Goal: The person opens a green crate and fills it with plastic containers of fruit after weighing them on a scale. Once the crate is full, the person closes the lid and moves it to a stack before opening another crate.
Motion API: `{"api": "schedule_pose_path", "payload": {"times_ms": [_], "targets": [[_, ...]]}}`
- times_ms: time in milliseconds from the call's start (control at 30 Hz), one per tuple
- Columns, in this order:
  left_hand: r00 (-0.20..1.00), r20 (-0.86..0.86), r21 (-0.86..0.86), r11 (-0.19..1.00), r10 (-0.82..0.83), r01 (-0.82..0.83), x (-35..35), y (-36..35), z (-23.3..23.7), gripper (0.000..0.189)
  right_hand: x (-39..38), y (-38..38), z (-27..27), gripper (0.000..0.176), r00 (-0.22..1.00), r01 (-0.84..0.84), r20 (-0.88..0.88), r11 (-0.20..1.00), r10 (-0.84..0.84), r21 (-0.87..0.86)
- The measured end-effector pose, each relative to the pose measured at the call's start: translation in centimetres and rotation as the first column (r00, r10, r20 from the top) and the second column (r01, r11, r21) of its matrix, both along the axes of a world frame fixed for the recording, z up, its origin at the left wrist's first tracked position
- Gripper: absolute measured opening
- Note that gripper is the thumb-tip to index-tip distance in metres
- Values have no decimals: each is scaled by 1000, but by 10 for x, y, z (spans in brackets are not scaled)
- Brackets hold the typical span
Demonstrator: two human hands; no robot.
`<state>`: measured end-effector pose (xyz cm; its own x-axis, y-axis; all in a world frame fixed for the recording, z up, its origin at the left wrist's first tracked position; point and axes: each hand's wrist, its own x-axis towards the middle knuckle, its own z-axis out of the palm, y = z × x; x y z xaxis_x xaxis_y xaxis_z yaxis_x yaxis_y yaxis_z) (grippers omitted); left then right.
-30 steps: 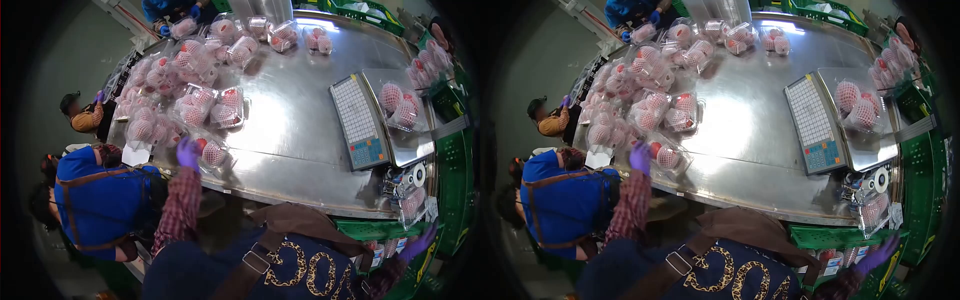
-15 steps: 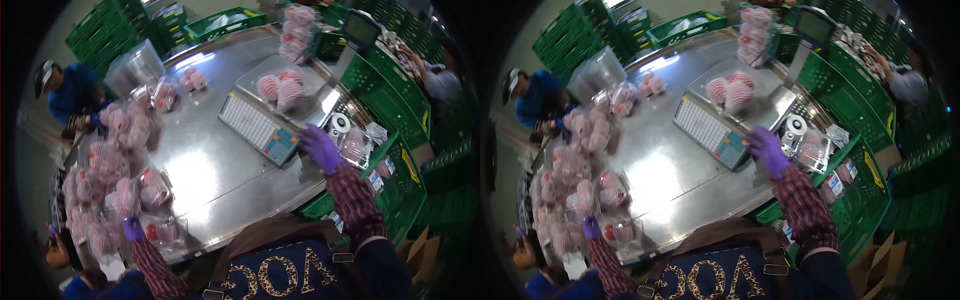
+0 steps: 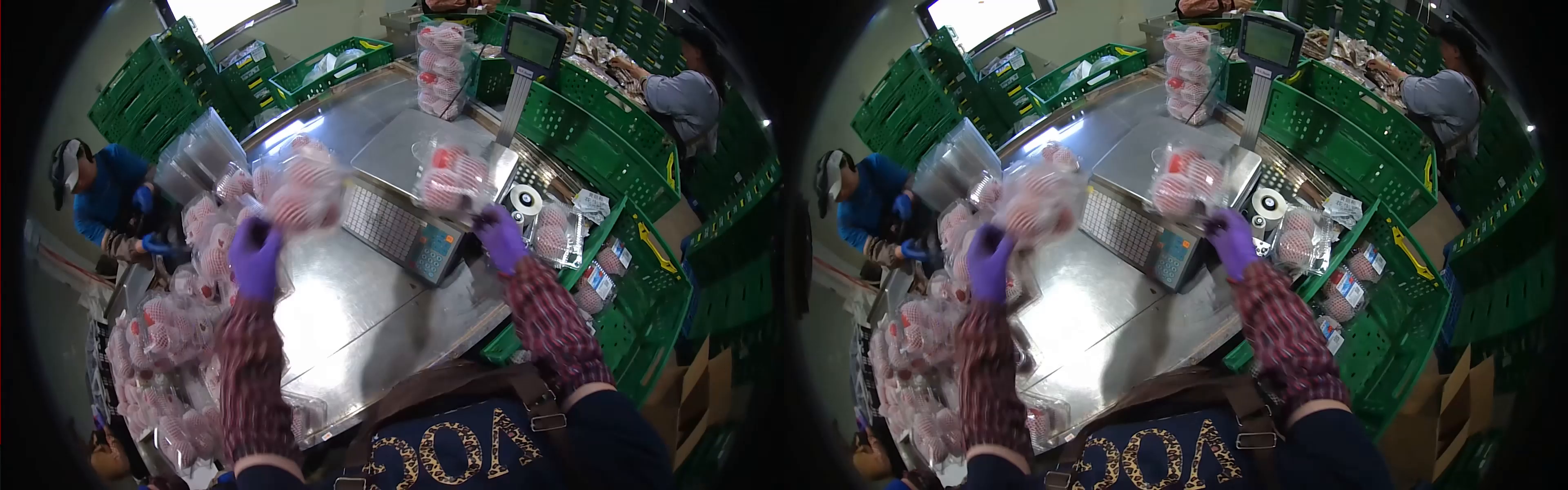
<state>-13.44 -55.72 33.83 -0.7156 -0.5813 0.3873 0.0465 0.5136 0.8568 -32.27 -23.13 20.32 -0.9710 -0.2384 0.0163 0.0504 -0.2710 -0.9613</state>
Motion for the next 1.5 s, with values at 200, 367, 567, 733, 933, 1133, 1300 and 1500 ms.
{"api": "schedule_pose_path", "payload": {"times_ms": [200,367,567,733,933,1133,1300,1500], "targets": [[972,-88,-781,620,-217,68,-163,95,-46,16,62,113,40,16,951,-24,281,935,131,-353],[939,119,-668,674,-321,315,-149,154,-87,27,115,153,62,27,930,35,363,968,59,-247],[555,-211,953,-42,-804,301,-36,177,-86,69,153,126,69,40,823,-304,462,943,331,-133],[813,-227,974,-140,-537,179,10,159,-126,56,87,124,44,39,931,163,-307,528,197,833],[888,-150,976,80,-434,204,16,180,-132,56,31,127,-2,13,906,352,-357,65,226,934],[885,-176,941,189,-431,279,0,228,-110,71,130,82,75,37,946,199,-320,676,58,710],[746,-295,884,127,-597,451,-2,269,-88,78,163,161,51,69,983,140,96,973,-159,186],[360,-243,877,-46,-901,478,24,270,-121,77,231,326,36,49,893,338,374,922,-250,-191]]}}
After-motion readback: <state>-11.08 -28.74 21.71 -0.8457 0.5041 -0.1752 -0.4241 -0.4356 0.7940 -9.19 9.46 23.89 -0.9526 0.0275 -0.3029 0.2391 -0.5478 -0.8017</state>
